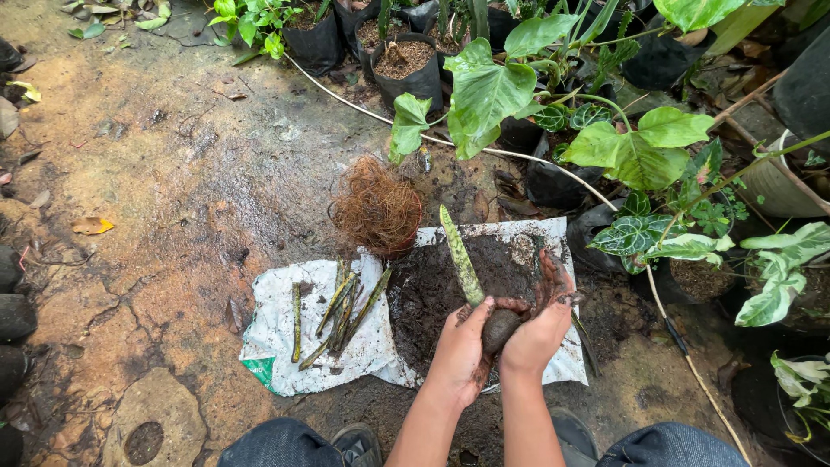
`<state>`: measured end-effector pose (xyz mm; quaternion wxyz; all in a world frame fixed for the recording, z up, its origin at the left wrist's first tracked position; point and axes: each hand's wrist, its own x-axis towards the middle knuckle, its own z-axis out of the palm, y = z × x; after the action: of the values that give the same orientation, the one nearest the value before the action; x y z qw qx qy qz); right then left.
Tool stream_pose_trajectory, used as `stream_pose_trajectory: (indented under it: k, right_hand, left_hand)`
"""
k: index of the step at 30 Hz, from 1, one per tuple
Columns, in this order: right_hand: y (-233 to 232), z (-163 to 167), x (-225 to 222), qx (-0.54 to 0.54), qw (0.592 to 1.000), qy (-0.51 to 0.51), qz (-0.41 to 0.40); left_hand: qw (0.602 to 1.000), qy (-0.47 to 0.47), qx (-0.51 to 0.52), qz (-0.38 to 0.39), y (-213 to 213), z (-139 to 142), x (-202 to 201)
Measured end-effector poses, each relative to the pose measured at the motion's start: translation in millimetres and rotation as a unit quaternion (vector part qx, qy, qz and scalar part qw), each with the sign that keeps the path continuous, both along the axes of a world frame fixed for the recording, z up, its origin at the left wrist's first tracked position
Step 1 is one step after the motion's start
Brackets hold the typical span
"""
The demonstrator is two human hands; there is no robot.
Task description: The person sits on the ground and molds moist soil with both hands, pressing and rotating it into a compact ball around the base of a snake plant leaf cutting. Cut stems and a pile of coconut fiber rest on a white sack beside the soil pile as the person works the soil ball throughout the clip.
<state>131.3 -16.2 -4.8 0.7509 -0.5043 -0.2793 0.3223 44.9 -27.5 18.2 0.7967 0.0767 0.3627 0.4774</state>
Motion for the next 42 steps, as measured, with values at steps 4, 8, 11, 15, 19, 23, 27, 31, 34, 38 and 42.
stream_pose_trajectory:
  k: [4,8,11,15,19,23,27,31,34,38,42]
  right_hand:
    - [-1.0,4.3,-5.4,0.065,0.998,-0.010,0.016]
    - [-2.7,14.8,-24.0,0.055,0.978,0.156,0.128]
    - [-5.4,24.0,-29.1,0.026,0.972,0.138,0.187]
    - [-3.9,30.5,-24.7,0.035,0.957,0.185,0.222]
    - [-2.4,27.4,-21.1,0.007,0.963,0.164,0.216]
    - [-4.9,21.5,-22.0,-0.008,0.965,0.173,0.199]
    - [-6.0,19.4,-25.9,0.003,0.960,0.192,0.203]
    - [-3.8,22.5,-28.3,-0.004,0.957,0.216,0.193]
    - [0.0,26.7,-27.4,-0.008,0.945,0.275,0.176]
    - [1.2,28.4,-22.5,-0.024,0.909,0.373,0.183]
    - [-1.4,23.9,-18.6,-0.019,0.890,0.411,0.196]
  left_hand:
    - [0.999,0.016,-0.006,0.046,2.2,-6.0,-5.3]
    - [0.972,0.171,0.054,0.148,4.8,-17.9,-1.1]
    - [0.937,0.288,0.083,0.180,0.6,-19.0,-2.7]
    - [0.896,0.406,0.163,0.082,-2.4,-2.0,-15.4]
    - [0.810,0.499,0.307,0.036,-3.0,20.0,-13.5]
    - [0.786,0.481,0.378,0.085,-7.9,29.2,-10.2]
    - [0.773,0.487,0.396,0.094,-9.9,29.5,-11.3]
    - [0.776,0.482,0.400,0.067,-8.6,30.6,-15.2]
    - [0.784,0.441,0.434,0.042,-5.8,32.1,-23.0]
    - [0.792,0.393,0.463,0.064,-4.3,30.3,-25.5]
    - [0.824,0.359,0.427,0.100,-5.6,26.6,-19.1]
